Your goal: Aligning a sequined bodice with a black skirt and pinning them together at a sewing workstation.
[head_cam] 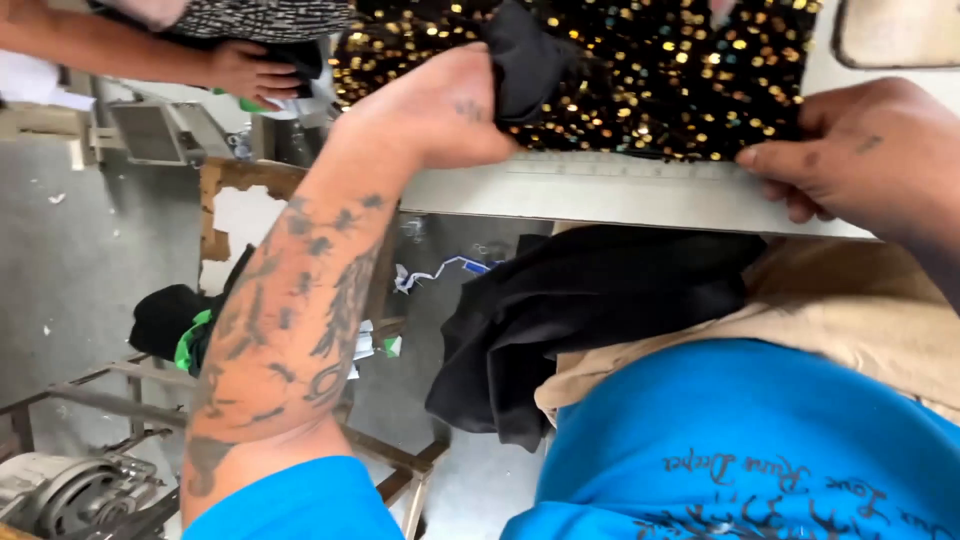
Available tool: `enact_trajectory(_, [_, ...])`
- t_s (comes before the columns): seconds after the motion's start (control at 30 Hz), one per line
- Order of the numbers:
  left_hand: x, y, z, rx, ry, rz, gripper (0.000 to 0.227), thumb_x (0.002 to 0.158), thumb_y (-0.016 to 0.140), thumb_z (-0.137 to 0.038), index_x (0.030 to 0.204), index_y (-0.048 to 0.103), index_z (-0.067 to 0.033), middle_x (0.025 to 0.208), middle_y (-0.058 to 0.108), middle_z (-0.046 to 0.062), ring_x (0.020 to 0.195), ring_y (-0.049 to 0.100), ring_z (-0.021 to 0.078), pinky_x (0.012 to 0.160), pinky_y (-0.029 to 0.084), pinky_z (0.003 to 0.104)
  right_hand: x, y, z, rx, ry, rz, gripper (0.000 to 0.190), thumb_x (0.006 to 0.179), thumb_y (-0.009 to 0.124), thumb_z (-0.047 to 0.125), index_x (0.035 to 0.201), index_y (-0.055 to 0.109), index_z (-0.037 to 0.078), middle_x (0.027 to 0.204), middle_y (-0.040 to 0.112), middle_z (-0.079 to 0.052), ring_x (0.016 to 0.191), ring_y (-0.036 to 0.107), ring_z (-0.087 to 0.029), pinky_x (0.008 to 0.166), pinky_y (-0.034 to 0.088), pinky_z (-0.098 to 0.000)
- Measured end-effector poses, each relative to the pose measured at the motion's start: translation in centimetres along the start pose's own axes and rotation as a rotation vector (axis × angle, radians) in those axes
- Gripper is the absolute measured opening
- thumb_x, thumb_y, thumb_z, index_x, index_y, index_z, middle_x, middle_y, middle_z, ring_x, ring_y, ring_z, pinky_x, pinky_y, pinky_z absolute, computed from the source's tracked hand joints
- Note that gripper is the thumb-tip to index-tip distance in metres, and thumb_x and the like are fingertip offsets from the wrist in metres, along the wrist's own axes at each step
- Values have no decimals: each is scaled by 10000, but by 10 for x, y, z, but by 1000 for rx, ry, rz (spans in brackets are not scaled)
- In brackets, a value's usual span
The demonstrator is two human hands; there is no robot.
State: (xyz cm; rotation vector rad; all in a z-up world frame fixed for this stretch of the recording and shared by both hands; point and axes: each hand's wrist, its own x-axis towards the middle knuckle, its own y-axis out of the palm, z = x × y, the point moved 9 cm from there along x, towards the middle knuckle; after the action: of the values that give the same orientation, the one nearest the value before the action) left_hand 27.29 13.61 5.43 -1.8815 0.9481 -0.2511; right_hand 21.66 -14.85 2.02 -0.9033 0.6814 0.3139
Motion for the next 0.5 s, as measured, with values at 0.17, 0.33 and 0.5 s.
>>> enact_trajectory(0.17, [-9,-7,-1,-160,-502,234,169,824,681,-132,969,601,-96,912,604,11,790,611,168,647,514,343,-6,-6,1,163,33,-81,297,1051,820,184,837,760,-13,681,711,-161,516,585,-238,569,508,-358])
enact_trajectory(0.33, [-10,2,12,-100,-464,207,208,814,674,-209,970,634,-78,883,665,48,788,648,202,686,527,370,10,2,-5,237,10,15,304,1040,810,194,855,698,-20,737,735,-185,554,640,-277,558,500,-366])
enact_trajectory(0.5, [-2,-8,-7,-179,-337,156,488,756,681,-156,1236,671,-70,1071,714,64,1001,661,195,865,518,354,-13,-11,23,197,27,54,294,1007,792,182,828,709,-35,739,732,-172,551,641,-278,574,509,-380])
